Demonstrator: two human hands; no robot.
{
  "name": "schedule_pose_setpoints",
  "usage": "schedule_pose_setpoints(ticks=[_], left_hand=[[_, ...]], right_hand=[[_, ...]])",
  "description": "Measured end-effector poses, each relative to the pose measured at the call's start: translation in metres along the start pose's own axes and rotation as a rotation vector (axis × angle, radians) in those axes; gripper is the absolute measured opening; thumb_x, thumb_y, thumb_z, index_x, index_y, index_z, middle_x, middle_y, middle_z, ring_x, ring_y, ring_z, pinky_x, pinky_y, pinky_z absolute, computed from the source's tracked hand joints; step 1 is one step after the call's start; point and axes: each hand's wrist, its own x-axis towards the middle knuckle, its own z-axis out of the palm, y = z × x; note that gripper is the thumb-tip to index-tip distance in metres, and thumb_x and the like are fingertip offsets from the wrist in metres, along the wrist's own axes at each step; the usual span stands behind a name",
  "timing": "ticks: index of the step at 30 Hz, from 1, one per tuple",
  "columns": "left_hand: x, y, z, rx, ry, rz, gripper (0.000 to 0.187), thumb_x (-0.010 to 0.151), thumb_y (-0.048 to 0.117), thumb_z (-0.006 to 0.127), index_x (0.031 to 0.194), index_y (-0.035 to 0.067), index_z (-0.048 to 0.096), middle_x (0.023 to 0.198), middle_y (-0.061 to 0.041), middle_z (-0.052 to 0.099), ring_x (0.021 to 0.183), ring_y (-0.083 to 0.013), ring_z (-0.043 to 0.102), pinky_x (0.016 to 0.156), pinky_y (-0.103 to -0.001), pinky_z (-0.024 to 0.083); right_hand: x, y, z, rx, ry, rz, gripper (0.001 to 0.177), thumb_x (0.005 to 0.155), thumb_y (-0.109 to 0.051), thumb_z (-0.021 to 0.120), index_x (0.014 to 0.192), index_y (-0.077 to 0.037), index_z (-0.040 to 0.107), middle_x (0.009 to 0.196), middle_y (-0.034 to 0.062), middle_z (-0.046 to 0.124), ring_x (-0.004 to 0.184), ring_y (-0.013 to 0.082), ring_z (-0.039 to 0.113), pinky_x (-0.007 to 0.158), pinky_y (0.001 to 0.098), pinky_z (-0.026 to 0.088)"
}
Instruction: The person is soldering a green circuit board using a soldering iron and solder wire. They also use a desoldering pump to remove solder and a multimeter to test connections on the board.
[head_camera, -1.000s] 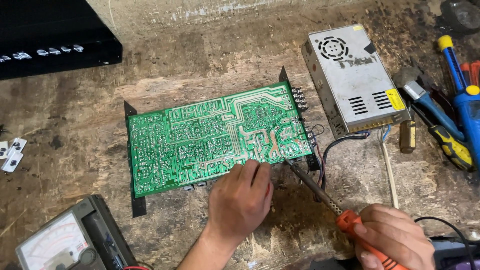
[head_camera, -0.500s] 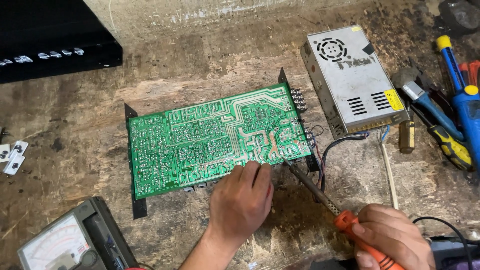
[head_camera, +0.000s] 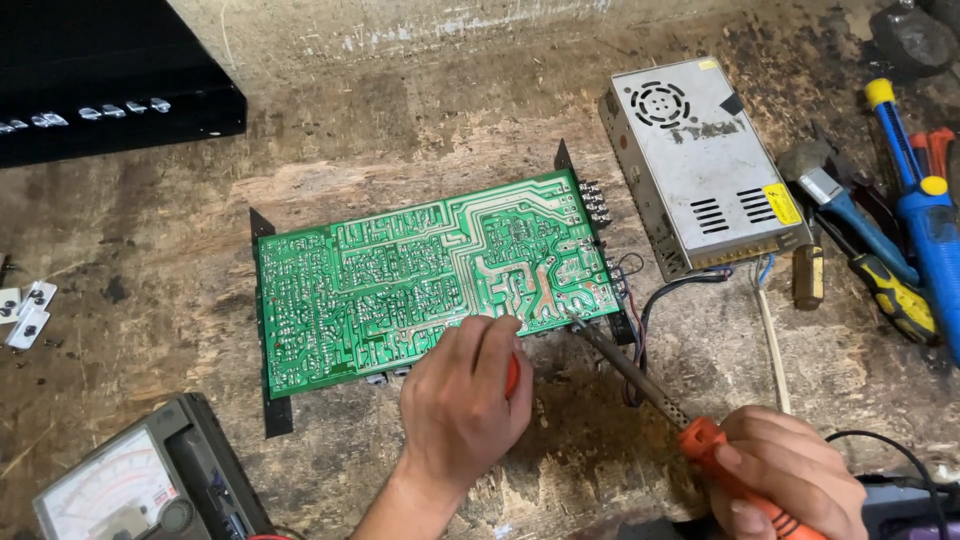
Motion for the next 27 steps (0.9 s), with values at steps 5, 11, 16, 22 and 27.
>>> schedule_pose_setpoints(ticks=[5,11,16,22,27], left_hand=[[0.002,0.001,-0.001,0.003,-0.043,0.002,0.017,0.072,0.008,0.060,0.087,0.003,0.053,0.072,-0.006,0.053,0.048,-0.0107,0.045,0.036,-0.018,0.037],[0.001,0.001,-0.002,0.003,-0.059,-0.004,0.018,0.071,0.007,0.060,0.087,0.003,0.053,0.073,-0.006,0.052,0.050,-0.0117,0.047,0.038,-0.019,0.040],[0.001,0.000,-0.001,0.023,-0.047,0.007,0.019,0.072,0.009,0.060,0.088,0.004,0.051,0.073,-0.005,0.051,0.050,-0.0103,0.046,0.037,-0.018,0.039],[0.006,0.004,-0.004,-0.151,0.033,-0.046,0.008,0.075,0.006,0.053,0.082,0.002,0.054,0.068,-0.007,0.054,0.050,-0.0115,0.051,0.037,-0.015,0.043],[0.006,-0.006,-0.012,-0.276,0.190,-0.021,0.007,0.076,0.005,0.052,0.081,0.000,0.053,0.069,-0.010,0.053,0.045,-0.0133,0.050,0.034,-0.016,0.045]], right_hand=[[-0.009,0.004,-0.001,-0.042,0.035,0.016,0.027,0.075,-0.028,0.041,0.077,-0.003,0.051,0.061,0.0061,0.055,0.056,0.0190,0.057,0.065,0.0313,0.053],[-0.013,0.006,0.007,-0.085,0.166,0.092,0.024,0.078,-0.021,0.040,0.078,0.000,0.050,0.062,0.0093,0.053,0.060,0.0214,0.057,0.068,0.0344,0.052],[0.007,-0.002,0.003,-0.035,0.103,0.179,0.026,0.077,-0.024,0.044,0.090,-0.002,0.048,0.069,0.0136,0.057,0.066,0.0211,0.062,0.074,0.0313,0.052],[0.005,0.022,0.023,0.046,0.256,0.187,0.025,0.082,-0.014,0.047,0.102,0.001,0.045,0.082,0.0189,0.052,0.067,0.0187,0.059,0.060,0.0215,0.052],[0.028,0.011,0.031,-0.043,0.193,0.062,0.018,0.084,-0.012,0.049,0.097,0.001,0.052,0.088,0.0137,0.057,0.081,0.0221,0.055,0.080,0.0298,0.044]])
